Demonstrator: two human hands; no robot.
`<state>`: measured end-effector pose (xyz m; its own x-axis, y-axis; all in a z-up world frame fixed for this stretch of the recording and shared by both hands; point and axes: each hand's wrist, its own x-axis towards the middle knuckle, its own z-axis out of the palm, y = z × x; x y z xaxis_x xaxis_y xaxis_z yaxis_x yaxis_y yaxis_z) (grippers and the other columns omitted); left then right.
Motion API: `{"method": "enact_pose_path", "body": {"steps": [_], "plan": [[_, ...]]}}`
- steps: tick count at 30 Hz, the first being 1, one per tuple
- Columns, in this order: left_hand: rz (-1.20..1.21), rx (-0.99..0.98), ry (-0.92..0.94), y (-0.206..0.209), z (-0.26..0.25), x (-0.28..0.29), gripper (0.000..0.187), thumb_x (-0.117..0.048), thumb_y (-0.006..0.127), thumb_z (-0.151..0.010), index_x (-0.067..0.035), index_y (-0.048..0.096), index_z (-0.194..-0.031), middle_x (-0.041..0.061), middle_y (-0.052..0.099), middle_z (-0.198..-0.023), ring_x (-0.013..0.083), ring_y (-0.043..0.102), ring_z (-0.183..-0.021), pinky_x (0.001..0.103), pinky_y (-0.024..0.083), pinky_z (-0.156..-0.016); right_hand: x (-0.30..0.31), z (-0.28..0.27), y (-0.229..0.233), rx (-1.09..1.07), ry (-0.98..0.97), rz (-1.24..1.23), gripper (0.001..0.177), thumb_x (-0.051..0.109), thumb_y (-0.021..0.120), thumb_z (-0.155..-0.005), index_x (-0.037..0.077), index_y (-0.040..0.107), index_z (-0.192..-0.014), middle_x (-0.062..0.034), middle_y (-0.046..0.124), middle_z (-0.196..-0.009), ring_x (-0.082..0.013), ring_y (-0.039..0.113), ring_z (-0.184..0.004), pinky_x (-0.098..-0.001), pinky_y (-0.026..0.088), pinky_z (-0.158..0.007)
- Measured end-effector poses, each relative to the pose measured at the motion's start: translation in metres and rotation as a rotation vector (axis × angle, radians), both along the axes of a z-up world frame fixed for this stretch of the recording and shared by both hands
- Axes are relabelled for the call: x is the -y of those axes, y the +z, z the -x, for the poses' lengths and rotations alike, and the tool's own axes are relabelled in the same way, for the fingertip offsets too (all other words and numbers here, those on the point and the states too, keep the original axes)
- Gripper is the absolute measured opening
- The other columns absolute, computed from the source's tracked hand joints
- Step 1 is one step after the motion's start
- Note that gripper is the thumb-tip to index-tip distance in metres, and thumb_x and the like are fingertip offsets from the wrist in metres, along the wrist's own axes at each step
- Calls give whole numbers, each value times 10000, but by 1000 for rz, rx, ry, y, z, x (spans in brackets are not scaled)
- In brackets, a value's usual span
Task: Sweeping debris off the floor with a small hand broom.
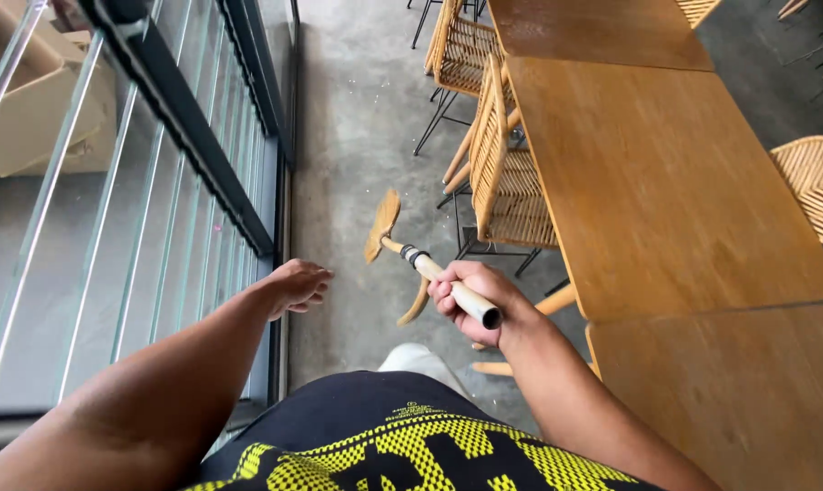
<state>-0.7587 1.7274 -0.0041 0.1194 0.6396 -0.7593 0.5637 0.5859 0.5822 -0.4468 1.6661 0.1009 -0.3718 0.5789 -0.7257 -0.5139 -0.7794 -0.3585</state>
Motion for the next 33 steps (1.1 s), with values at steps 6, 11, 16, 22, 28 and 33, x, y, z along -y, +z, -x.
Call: {"method": "enact_pose_path", "body": {"steps": [6, 11, 16, 22, 28, 33], "plan": [[12, -26, -29, -7, 4, -146, 487, -410, 509, -1041, -187, 546, -1471, 87, 622, -1431, 248, 621, -1297, 465, 516, -1083, -160, -8, -15, 112, 17, -34, 247, 31, 524, -887, -65, 522, -1114, -53, 556, -861, -69, 547, -643, -192, 472, -515], [27, -48, 0, -37, 15, -279, 488, -400, 509, -1048, -169, 555, -1475, 110, 620, -1434, 265, 614, -1298, 484, 513, -1074, -318, -12, -41, 162, 75, -48, 218, 44, 529, -897, -55, 535, -1091, -41, 558, -847, -62, 545, -628, -196, 470, -508], [65, -78, 91, -31, 20, -424, 509, -409, 519, -1032, -147, 590, -1461, 154, 660, -1413, 305, 652, -1291, 482, 551, -1066, -486, -20, -39, 225, 143, -35, 148, 47, 561, -903, -46, 534, -1016, -47, 561, -812, -75, 542, -598, -217, 458, -481], [-39, 103, 193, -4, 0, -591, 520, -403, 525, -1026, -143, 524, -1476, 121, 594, -1476, 286, 600, -1339, 490, 477, -1107, -658, -15, -19, 267, 232, -23, 132, 30, 555, -884, -60, 556, -981, -74, 587, -817, -86, 551, -600, -214, 451, -468], [18, 98, 150, -27, -4, -760, 515, -402, 528, -1019, -148, 535, -1468, 111, 621, -1450, 262, 609, -1323, 486, 487, -1107, -831, 0, -45, 275, 263, -76, 93, 45, 570, -901, -34, 540, -940, -74, 564, -802, -96, 560, -600, -226, 466, -472], [39, 36, 98, -45, 10, -923, 514, -420, 550, -1021, -144, 560, -1455, 106, 641, -1418, 262, 640, -1280, 466, 512, -1067, -982, 23, -37, 344, 177, -62, 84, 53, 560, -899, -29, 576, -907, -66, 585, -775, -93, 552, -585, -216, 462, -464]]}}
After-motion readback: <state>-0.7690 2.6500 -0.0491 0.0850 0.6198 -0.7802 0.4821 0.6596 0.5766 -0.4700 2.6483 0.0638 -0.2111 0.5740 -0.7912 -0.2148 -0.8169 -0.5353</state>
